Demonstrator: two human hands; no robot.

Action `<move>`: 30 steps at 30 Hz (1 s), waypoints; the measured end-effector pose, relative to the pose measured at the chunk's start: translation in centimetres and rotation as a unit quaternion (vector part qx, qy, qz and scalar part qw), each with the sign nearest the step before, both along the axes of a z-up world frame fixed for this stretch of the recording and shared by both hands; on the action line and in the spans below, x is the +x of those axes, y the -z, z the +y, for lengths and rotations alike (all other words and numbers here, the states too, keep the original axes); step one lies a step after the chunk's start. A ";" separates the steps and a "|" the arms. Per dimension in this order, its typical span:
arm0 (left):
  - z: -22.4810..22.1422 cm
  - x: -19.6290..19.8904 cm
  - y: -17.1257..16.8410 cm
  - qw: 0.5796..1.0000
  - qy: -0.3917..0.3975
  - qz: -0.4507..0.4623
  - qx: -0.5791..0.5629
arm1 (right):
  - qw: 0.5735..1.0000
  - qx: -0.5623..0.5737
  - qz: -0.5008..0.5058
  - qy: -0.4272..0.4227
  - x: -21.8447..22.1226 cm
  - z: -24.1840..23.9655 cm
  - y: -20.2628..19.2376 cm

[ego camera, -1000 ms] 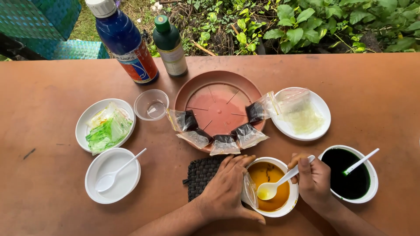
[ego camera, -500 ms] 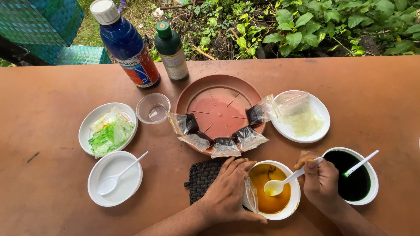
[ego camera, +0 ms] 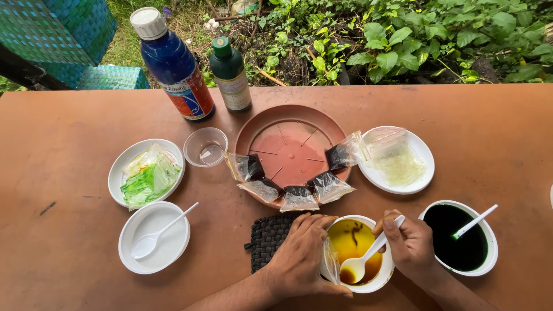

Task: Filling small plastic bags with liquid using a spoon

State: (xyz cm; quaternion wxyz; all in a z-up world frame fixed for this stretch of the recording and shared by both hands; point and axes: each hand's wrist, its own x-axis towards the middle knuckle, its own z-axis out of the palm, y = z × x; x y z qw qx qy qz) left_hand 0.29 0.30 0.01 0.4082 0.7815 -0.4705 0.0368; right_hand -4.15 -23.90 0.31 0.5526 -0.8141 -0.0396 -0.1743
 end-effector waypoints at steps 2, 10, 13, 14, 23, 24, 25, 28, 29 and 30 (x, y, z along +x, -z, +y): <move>-0.1 -0.1 0.1 1.000 -0.002 0.007 0.009 | 0.999 0.009 0.031 0.011 -0.2 -0.5 0.9; 0.0 0.0 0.1 1.000 0.001 0.010 0.020 | 0.983 0.059 0.154 0.086 0.0 -1.0 1.8; 0.0 0.0 -0.1 1.000 -0.006 -0.011 -0.002 | 0.982 0.068 0.152 0.087 0.2 -1.2 1.4; 0.0 -0.1 -0.5 1.000 -0.004 -0.014 -0.024 | 0.984 0.064 0.143 0.086 0.2 -1.3 1.3; 0.4 0.1 -1.4 0.999 0.008 0.021 -0.042 | 0.989 0.070 0.104 0.077 0.5 -1.5 0.9; 0.4 0.1 -1.1 0.999 0.003 0.017 -0.041 | 0.990 0.071 0.098 0.072 0.5 -1.4 0.7; 0.4 0.1 -1.0 0.999 0.004 0.019 -0.040 | 0.990 0.071 0.099 0.073 0.5 -1.5 0.6; 0.5 0.2 -0.6 0.998 -0.004 0.019 -0.068 | 0.989 0.074 0.101 0.080 0.5 -1.8 0.6; 0.5 0.1 -0.5 0.997 -0.012 0.022 -0.074 | 0.987 0.092 0.095 0.087 0.5 -2.1 0.8; 0.5 0.1 -0.5 0.996 -0.020 0.024 -0.080 | 0.986 0.110 0.088 0.094 0.4 -2.4 1.1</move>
